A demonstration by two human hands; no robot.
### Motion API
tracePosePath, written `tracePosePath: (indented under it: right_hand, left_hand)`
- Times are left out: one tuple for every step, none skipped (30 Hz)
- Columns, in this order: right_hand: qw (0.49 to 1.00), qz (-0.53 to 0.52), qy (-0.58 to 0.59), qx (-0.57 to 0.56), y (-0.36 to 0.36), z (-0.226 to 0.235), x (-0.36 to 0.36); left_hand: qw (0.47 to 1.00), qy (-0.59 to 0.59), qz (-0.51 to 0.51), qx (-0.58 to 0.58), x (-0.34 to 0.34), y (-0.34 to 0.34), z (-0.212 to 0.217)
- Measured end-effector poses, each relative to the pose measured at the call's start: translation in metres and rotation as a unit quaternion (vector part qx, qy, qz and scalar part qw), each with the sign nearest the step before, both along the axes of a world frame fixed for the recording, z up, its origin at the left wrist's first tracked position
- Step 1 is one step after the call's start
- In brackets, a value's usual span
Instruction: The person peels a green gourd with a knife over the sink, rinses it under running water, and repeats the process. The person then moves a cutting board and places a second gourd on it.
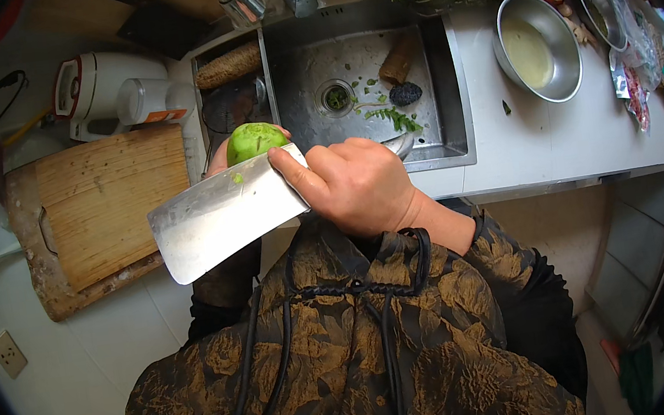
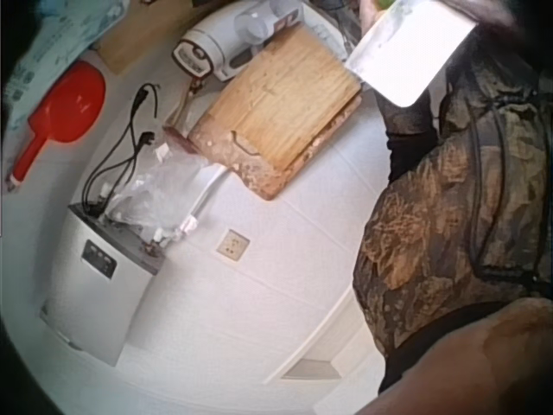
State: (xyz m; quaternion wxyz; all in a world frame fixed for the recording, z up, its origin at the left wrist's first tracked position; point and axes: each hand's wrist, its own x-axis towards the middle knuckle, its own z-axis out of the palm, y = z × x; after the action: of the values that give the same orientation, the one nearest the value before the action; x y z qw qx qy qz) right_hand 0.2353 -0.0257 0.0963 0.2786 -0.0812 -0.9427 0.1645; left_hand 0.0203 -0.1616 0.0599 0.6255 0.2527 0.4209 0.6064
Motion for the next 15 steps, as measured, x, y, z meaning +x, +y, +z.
tracePosePath:
  right_hand:
    - [1.000,-0.002,-0.001,0.000,0.000,-0.001,0.000]
    - [1.000,-0.004,-0.002,0.000,0.000,-0.003,-0.001]
    - [1.000,-0.004,0.000,-0.003,0.001,-0.004,-0.001]
    - [1.000,-0.004,0.003,-0.006,0.000,-0.006,-0.001]
    - [1.000,-0.008,0.002,-0.012,0.000,-0.008,-0.001]
    - [1.000,-0.005,0.005,-0.008,0.000,-0.009,-0.001]
    - [1.000,-0.006,0.003,-0.008,0.000,-0.011,-0.001]
    - [1.000,-0.008,0.002,-0.011,0.001,-0.013,-0.001]
    - [1.000,-0.020,-0.004,-0.007,0.002,-0.016,-0.002]
    - [0.999,-0.033,-0.009,-0.006,0.003,-0.019,-0.003]
    - [0.999,-0.035,-0.013,-0.004,0.005,-0.023,-0.003]
    - [0.997,-0.067,-0.023,-0.041,0.009,-0.028,-0.005]
    - [0.995,-0.087,-0.017,-0.052,0.015,-0.034,-0.006]
    - [0.992,-0.105,-0.010,-0.071,0.020,-0.039,-0.005]
    - [0.987,-0.120,-0.036,-0.096,0.022,-0.043,-0.003]
  left_hand:
    - [1.000,0.013,-0.013,-0.018,-0.002,-0.001,0.000]
    - [0.999,0.026,-0.022,-0.027,-0.004,-0.002,-0.001]
    - [0.999,0.029,-0.025,-0.035,-0.004,-0.005,-0.003]
    - [0.999,0.032,-0.026,-0.035,-0.005,-0.007,-0.005]
    - [0.998,0.035,-0.027,-0.034,-0.006,-0.010,-0.009]
    - [0.998,0.038,-0.012,-0.051,-0.006,-0.012,-0.013]
    - [0.997,0.040,0.002,-0.068,-0.006,-0.014,-0.017]
    - [0.996,0.040,0.008,-0.085,-0.006,-0.015,-0.021]
    - [0.993,-0.040,0.010,-0.108,-0.007,-0.016,-0.024]
    - [0.984,-0.121,0.003,-0.129,-0.009,-0.015,-0.026]
    - [0.983,-0.119,0.036,-0.132,-0.007,-0.017,-0.027]
    - [0.982,-0.116,0.069,-0.134,-0.006,-0.016,-0.028]
    - [0.983,-0.101,0.092,-0.124,-0.005,-0.017,-0.026]
    - [0.996,-0.049,0.032,-0.071,-0.005,-0.016,-0.025]
    - [0.999,-0.019,-0.007,-0.048,-0.004,-0.015,-0.023]
